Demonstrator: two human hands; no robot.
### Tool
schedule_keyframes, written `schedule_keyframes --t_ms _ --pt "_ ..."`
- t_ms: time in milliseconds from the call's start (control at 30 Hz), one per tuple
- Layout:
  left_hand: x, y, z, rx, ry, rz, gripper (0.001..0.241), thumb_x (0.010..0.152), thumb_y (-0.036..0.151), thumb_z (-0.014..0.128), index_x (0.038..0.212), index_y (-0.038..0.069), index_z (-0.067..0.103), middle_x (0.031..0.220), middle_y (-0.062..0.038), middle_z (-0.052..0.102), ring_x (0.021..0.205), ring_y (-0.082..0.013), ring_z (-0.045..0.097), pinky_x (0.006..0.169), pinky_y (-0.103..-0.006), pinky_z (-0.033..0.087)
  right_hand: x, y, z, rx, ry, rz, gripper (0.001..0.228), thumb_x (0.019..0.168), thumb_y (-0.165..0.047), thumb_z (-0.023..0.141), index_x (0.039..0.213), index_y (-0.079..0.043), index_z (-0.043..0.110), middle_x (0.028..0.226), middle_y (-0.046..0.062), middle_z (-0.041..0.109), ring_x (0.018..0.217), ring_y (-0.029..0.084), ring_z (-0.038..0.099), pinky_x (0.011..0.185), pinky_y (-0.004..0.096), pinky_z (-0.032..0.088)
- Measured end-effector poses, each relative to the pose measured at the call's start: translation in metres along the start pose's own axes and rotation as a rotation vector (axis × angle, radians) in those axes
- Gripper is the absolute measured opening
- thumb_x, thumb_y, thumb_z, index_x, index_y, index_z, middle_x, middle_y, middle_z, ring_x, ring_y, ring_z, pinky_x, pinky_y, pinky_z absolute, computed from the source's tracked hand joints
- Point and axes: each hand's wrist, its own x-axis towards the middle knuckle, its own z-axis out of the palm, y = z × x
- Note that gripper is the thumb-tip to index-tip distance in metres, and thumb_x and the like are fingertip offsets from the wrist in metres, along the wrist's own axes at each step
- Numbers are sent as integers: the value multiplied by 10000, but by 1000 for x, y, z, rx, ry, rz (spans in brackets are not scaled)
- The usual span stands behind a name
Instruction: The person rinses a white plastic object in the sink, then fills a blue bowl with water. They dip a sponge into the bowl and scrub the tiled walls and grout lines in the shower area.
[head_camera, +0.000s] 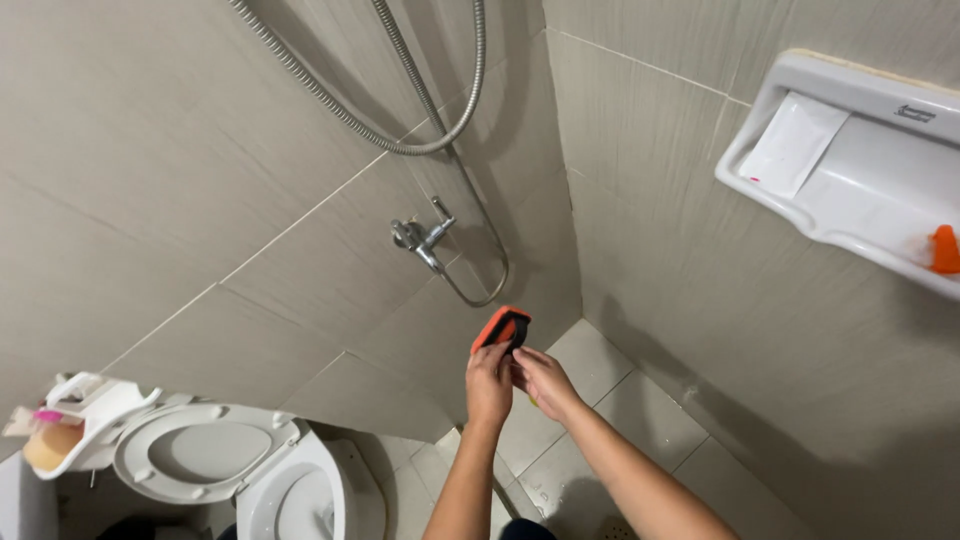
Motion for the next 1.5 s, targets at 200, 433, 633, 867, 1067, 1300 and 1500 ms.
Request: schedule_keyframes --t_ms 200,433,633,867,1067,1300,1500 --pt "14 -12 16 -62 0 27 246 907 105 692 1124 169 788 1024 -65 755 1041 -324 695 917 -439 570 51 28 -28 93 9 -42 505 991 -314 713 1401 -37 609 1407 195 612 1345 351 561 1098 516 454" --pt "68 -5 41 -207 80 193 224 899 65 706 1098 109 797 1006 -116 760 1029 -346 700 944 -443 532 105 0 -40 -3 116 -134 528 995 -447 711 1309 -32 629 1131 68 537 1037 168 591 950 385 530" --pt "119 9 38 -307 67 205 247 912 74 697 1125 145 798 1016 -71 767 1017 -307 710 937 -424 536 85 -73 18 -40 188 -223 428 924 -499 770 1083 -122 646 815 -83 468 665 42 479 530 169 413" --pt "160 31 46 -281 41 280 261 909 48 668 1137 110 780 1028 -105 750 1000 -341 693 908 -434 541 110 -113 23 20 193 -349 393 967 -357 733 1262 -104 676 1045 5 572 887 89 537 787 221 481" --pt "196 55 46 -218 26 317 363 922 45 631 1269 106 719 1107 -126 720 1081 -357 662 961 -445 521 139 -153 23 -32 135 -362 535 996 -386 683 1453 -123 590 1484 133 535 1351 252 483 1163 433 364" --pt "244 101 37 -113 44 337 544 912 32 631 1451 54 564 1263 -215 658 1225 -422 577 1077 -498 453 136 -231 60 -190 105 -397 672 998 -480 648 1515 -85 480 1558 275 417 1441 420 406 1169 531 357" --pt "290 123 21 36 185 347 547 951 62 583 1494 52 517 1280 -249 624 1261 -432 553 1117 -491 428 181 -259 78 -140 15 -427 546 1025 -460 628 1457 -132 567 1432 234 563 1314 365 554 1056 504 502"
